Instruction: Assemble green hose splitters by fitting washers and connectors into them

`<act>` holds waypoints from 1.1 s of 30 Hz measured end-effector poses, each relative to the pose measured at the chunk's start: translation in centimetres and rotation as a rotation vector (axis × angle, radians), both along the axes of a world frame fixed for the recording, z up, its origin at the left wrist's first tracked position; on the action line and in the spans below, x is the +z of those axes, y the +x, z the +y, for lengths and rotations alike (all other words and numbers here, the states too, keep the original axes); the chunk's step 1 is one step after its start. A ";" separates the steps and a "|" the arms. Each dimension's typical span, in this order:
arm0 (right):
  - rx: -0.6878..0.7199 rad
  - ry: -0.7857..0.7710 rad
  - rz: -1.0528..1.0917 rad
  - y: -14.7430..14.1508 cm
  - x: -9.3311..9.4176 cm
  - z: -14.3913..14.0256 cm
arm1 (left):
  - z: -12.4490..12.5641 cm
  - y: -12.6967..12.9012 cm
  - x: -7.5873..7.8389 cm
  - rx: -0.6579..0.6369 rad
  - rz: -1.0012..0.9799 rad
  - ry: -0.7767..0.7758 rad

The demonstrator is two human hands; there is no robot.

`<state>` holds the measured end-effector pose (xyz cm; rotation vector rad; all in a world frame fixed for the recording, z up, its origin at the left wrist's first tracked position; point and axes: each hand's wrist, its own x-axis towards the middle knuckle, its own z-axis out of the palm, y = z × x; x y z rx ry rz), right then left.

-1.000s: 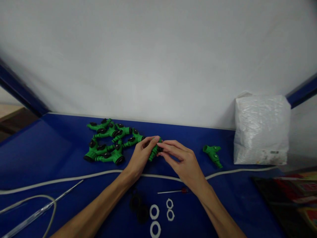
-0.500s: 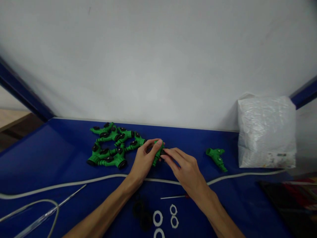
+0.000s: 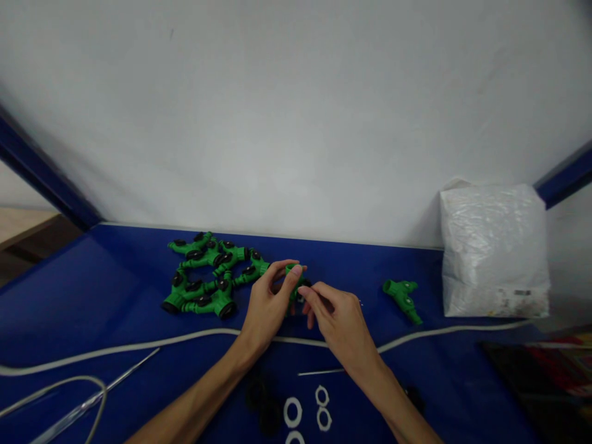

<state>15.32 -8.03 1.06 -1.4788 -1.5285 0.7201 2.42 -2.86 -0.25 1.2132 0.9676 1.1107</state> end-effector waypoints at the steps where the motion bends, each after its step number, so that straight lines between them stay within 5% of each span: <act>1: -0.004 -0.041 0.045 -0.2 -0.1 0.0 | 0.0 0.0 0.0 0.008 0.015 -0.001; 12: 0.001 -0.121 0.247 -1.2 -0.4 -0.2 | 0.2 -0.2 -0.2 0.063 0.013 0.075; 19: 0.073 -0.024 0.357 -0.7 -0.6 0.3 | 0.2 -0.4 -0.3 -0.039 0.022 -0.006; 28: 0.140 -0.152 0.725 0.3 -1.0 0.8 | 0.6 -0.2 0.1 -0.001 -0.071 -0.078; 33: 0.130 -0.132 0.759 0.7 -1.1 0.8 | 0.6 0.0 0.3 0.031 -0.120 -0.112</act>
